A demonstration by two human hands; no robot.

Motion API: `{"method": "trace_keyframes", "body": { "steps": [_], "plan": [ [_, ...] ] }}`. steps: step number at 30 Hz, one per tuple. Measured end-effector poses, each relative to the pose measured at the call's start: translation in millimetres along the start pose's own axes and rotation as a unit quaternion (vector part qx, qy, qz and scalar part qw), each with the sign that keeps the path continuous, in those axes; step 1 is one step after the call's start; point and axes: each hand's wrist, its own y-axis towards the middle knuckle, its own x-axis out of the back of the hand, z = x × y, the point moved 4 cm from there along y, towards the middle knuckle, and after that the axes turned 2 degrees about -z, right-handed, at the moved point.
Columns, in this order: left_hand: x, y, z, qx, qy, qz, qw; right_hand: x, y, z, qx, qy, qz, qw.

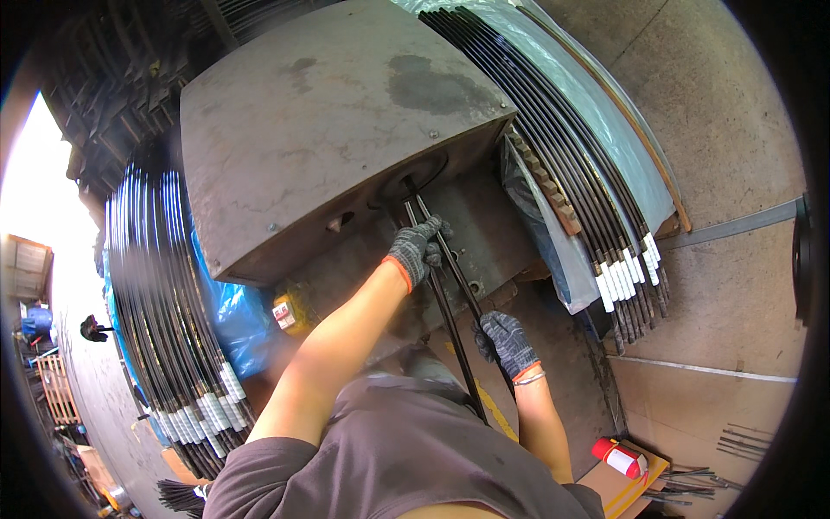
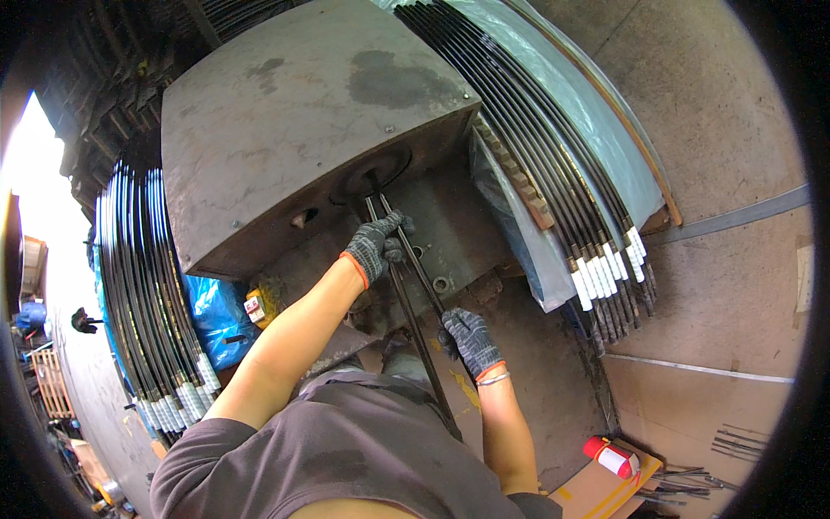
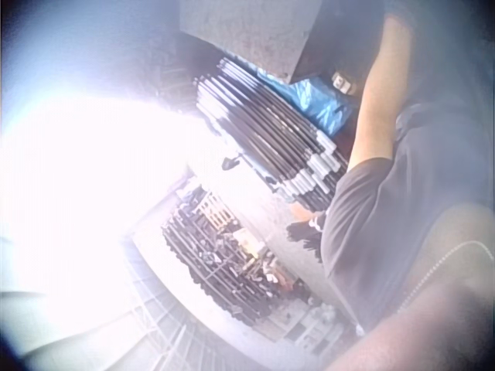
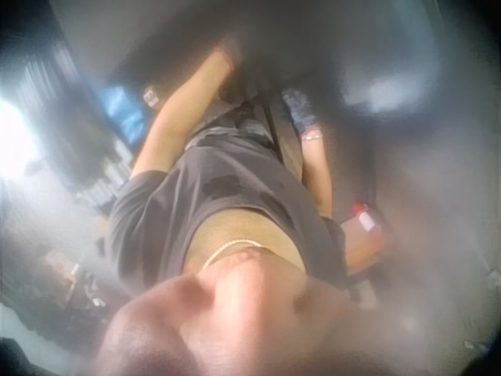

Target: The person repeatedly picks up long metal rods from a stack and grinds their ends against a stationary grinding machine. They hold the rods with both hands, rotate them to grind different sides, and then place the finished rods into a separate pile to the right.

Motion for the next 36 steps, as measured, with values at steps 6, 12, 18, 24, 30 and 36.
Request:
{"method": "trace_keyframes", "body": {
  "steps": [6, 12, 18, 24, 30, 36],
  "plan": [
    [-2.6, -0.1, -3.8, 0.001, -0.004, 0.006, 1.0, 0.0, -3.2, 12.1, 0.044, -0.051, -0.026, 0.997],
    [-2.5, 3.5, -4.0, -0.001, -0.003, 0.006, 1.0, 1.7, -3.1, 17.3, 0.043, -0.084, -0.049, 0.994],
    [-5.5, 2.1, -6.8, 0.001, -0.006, 0.003, 1.0, 2.6, -1.1, 21.5, 0.075, -0.175, -0.11, 0.975],
    [-2.0, 2.6, -4.3, -0.011, 0.002, 0.018, 1.0, 10.9, 13.0, 2.8, 0.208, -0.335, -0.155, 0.906],
    [-13.9, 1.6, -16.1, -0.026, -0.032, 0.0, 0.999, 43.0, -24.9, -58.4, -0.03, -0.106, -0.062, 0.992],
    [-19.0, 19.2, -12.8, -0.008, -0.087, 0.005, 0.996, 34.5, -47.5, -47.2, 0.035, 0.051, 0.002, 0.998]
  ]
}}
